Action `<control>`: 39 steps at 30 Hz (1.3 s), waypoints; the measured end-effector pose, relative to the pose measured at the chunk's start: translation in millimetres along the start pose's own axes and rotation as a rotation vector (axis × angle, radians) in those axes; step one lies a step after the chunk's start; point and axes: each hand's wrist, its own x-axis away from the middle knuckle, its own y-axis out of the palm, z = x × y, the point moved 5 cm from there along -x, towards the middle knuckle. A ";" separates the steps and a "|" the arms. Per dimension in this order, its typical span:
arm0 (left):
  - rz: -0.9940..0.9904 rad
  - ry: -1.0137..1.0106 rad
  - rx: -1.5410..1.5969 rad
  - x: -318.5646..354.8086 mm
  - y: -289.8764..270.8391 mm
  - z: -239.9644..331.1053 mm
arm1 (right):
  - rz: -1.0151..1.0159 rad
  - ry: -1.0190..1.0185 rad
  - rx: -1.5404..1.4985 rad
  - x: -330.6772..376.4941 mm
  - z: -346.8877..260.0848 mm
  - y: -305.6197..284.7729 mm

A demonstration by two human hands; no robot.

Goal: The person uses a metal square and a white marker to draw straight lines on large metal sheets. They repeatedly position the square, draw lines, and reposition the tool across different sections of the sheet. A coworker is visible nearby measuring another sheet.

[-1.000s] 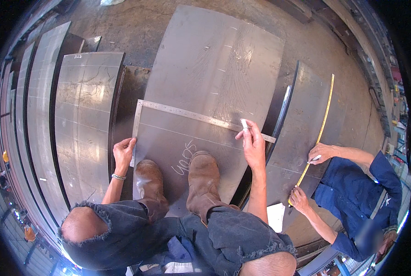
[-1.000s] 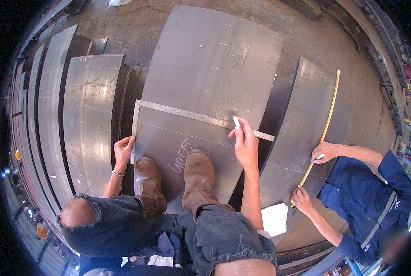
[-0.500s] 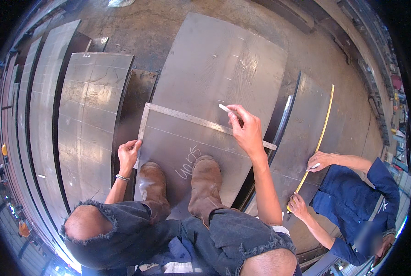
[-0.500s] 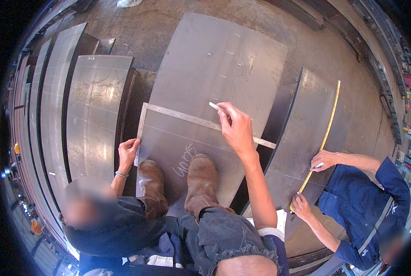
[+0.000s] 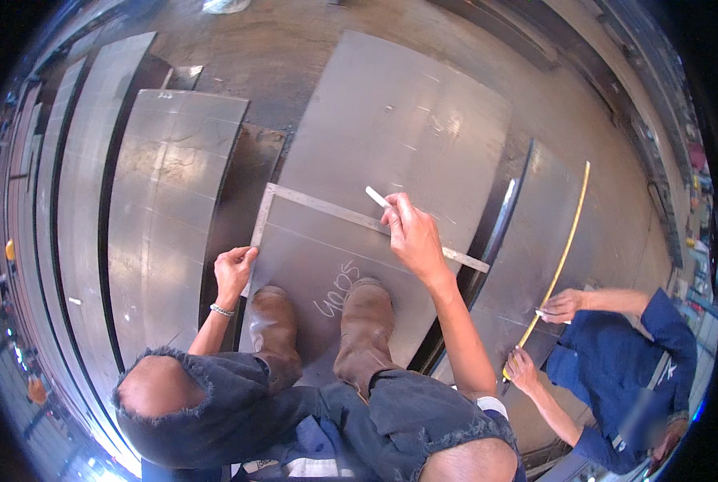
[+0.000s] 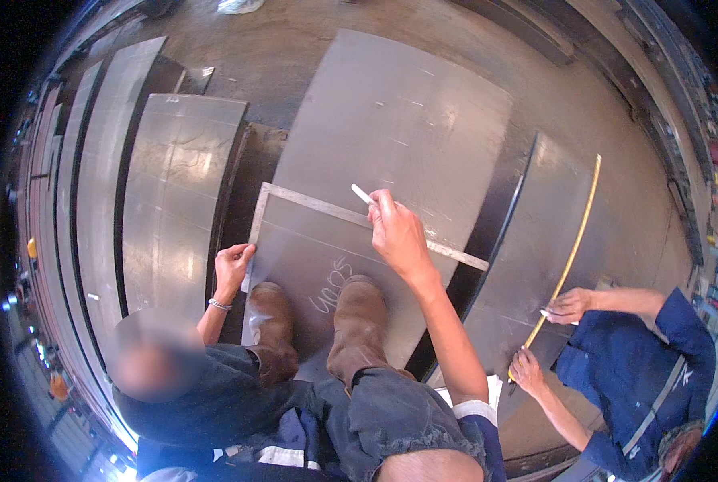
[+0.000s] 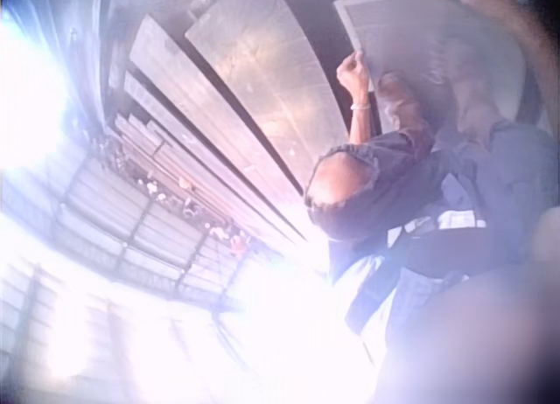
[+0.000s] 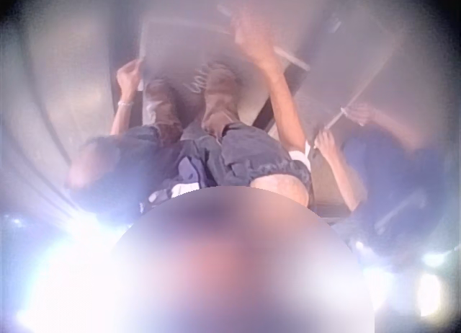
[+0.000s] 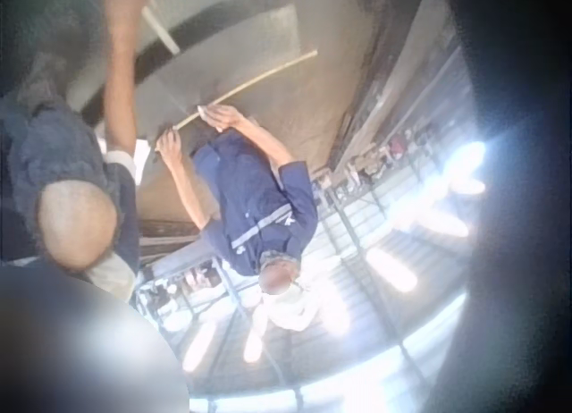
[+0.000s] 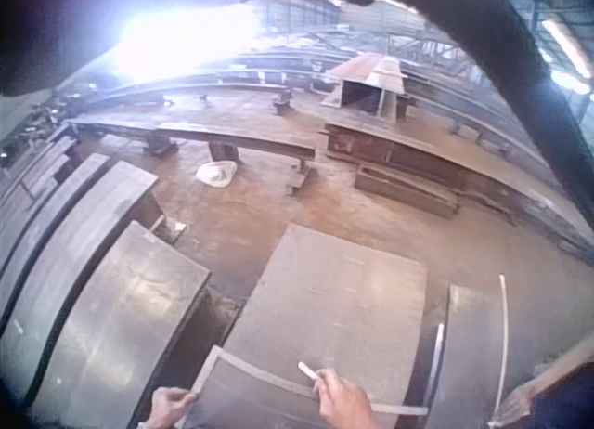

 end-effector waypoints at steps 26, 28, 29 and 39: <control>0.021 -0.058 -0.032 2.3 0.5 15.0 | -0.089 -0.402 0.264 -60.4 -56.1 124.2; 0.026 -0.061 -0.026 3.0 -1.0 13.6 | -0.078 -0.464 0.292 -59.9 -59.6 131.2; 0.023 -0.072 -0.017 3.4 -1.8 12.9 | -0.090 -0.465 0.301 -59.9 -59.7 134.8; 0.048 -0.022 -0.071 2.3 -3.2 18.0 | -0.171 -0.526 0.410 -61.1 -66.4 145.4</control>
